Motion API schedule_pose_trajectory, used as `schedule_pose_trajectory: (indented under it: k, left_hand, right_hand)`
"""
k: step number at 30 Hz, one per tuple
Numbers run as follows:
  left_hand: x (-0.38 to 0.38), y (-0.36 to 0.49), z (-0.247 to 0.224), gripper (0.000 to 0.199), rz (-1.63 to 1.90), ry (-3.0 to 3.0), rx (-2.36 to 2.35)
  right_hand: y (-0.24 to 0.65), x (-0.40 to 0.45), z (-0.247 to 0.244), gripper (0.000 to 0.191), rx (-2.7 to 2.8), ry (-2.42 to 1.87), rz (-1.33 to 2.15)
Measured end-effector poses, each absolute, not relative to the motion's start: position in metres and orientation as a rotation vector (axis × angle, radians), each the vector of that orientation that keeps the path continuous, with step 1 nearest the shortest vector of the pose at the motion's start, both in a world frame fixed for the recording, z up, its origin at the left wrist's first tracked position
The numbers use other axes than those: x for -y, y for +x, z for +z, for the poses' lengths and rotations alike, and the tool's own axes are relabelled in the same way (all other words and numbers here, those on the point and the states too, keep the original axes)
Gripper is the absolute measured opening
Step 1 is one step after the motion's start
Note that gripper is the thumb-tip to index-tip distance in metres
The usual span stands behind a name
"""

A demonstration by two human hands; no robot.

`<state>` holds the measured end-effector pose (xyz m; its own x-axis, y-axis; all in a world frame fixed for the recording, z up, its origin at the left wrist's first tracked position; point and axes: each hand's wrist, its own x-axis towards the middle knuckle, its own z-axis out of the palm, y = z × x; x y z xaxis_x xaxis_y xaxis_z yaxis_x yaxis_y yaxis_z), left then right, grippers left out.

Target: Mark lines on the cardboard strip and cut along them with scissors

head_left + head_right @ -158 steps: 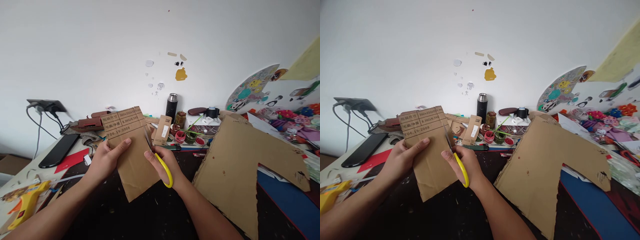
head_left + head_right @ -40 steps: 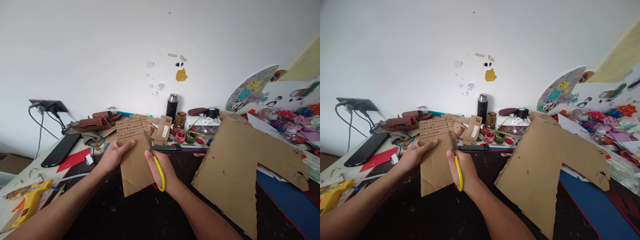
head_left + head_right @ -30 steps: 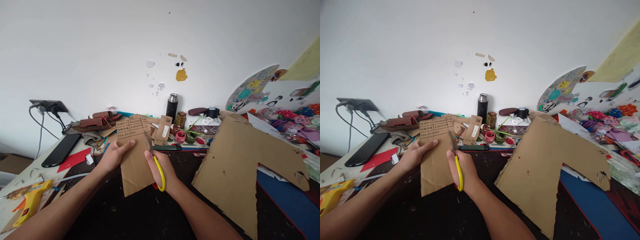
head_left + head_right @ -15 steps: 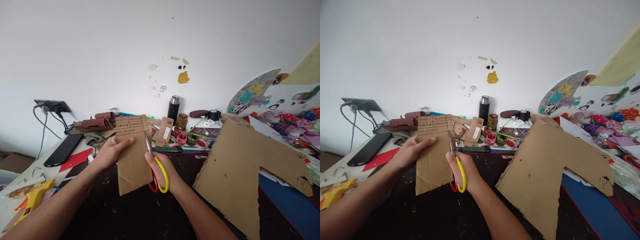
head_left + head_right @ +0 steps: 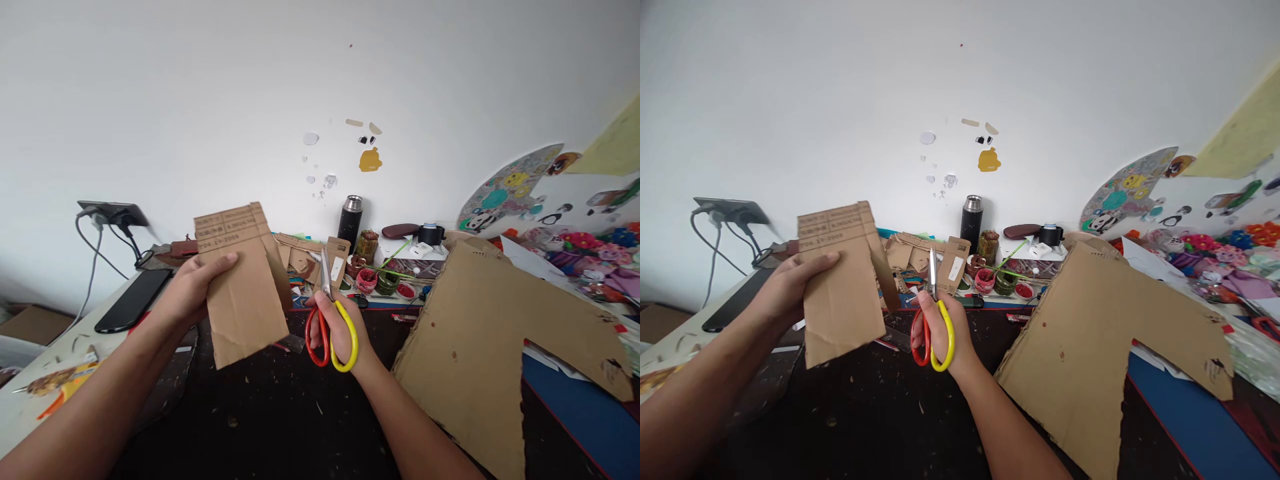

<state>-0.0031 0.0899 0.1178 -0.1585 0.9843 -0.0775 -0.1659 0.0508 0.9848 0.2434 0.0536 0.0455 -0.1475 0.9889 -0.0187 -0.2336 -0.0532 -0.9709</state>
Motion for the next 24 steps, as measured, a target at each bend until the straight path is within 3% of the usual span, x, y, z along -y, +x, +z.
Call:
schedule_pose_trajectory:
  k: [5,9,17,24]
  left_hand:
    - [-0.084,0.007,0.109,0.058,1.127,0.987,-1.204]
    - [-0.081,0.012,0.103,0.052,0.985,1.041,-1.142]
    - [-0.078,0.017,0.095,0.044,0.821,1.095,-1.053]
    - [-0.076,0.020,0.098,0.045,0.887,0.980,-1.074]
  right_hand:
    - [0.251,-0.056,0.057,0.077,1.103,-0.987,1.419]
    - [0.252,-0.054,0.060,0.078,1.123,-0.986,1.469]
    - [0.252,-0.052,0.057,0.060,1.177,-0.993,1.479]
    - [0.250,-0.052,0.058,0.056,1.240,-0.998,1.456]
